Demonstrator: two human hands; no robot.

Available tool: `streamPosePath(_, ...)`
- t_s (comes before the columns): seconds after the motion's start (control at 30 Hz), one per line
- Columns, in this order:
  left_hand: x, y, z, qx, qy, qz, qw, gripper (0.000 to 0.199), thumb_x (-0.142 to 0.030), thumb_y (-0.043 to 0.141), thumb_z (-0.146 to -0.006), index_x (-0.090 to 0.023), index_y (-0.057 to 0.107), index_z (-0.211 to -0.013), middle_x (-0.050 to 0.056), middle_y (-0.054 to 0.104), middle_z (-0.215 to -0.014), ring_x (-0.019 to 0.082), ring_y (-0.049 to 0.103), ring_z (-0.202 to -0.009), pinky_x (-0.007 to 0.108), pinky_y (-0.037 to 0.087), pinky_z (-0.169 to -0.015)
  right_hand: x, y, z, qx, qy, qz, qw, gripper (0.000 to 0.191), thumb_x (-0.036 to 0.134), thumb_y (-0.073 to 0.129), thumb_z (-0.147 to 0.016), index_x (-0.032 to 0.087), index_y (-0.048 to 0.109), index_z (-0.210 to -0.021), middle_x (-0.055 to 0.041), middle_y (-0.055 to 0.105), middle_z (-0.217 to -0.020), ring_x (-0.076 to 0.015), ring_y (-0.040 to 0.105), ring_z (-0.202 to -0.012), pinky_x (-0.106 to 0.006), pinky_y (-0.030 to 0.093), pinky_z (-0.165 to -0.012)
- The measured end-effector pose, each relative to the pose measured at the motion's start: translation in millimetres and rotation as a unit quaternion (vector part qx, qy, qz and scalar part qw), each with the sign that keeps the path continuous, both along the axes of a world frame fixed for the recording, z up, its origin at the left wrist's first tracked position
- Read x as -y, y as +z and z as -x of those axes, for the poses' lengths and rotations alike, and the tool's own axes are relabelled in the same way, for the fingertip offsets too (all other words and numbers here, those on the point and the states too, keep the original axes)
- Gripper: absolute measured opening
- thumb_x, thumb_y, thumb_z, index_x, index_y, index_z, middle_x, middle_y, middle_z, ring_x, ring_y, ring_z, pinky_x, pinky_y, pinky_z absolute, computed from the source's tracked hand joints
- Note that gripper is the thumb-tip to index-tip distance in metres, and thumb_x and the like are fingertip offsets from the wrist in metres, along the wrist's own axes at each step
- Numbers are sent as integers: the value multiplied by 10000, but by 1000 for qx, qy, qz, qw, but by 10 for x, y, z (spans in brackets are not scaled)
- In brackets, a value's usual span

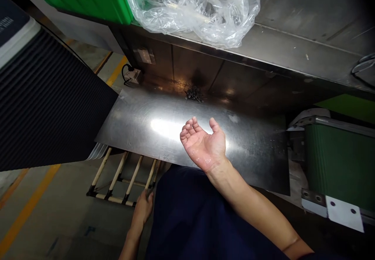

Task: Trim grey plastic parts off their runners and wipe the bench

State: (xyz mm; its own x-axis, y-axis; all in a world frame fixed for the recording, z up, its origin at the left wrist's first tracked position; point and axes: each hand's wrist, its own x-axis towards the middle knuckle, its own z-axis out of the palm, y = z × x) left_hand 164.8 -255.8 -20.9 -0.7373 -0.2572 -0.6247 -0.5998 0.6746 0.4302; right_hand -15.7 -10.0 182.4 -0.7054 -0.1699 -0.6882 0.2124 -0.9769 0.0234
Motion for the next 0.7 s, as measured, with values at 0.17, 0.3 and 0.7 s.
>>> streamPosePath(0.17,-547,717,520,-89,40,-118,988,599,-556,501,-934,-143,525,-1367,185,627,-1354,295,616,-1246,442,468,-1101,-245,94,-117,-24,13,23,999,409,512,401,-961,147,583,-988,-62,624,-824,-151,596,-730,-277,566,-639)
streamPosePath(0.3,-1361,1613,735,-91,103,-412,901,759,-631,497,-942,-156,304,-1502,197,660,-1300,274,716,-1057,468,563,-964,-459,166,-214,-57,22,37,997,410,521,403,-965,154,586,-951,-51,620,-802,-144,594,-723,-271,567,-651)
streamPosePath(0.7,-2495,2050,370,-44,96,-554,826,382,-418,674,-928,-138,635,-1185,129,703,-1281,256,636,-1240,417,480,-1118,-859,73,-591,-82,77,96,989,406,500,410,-966,146,597,-898,-42,618,-751,-137,571,-665,-259,549,-611)
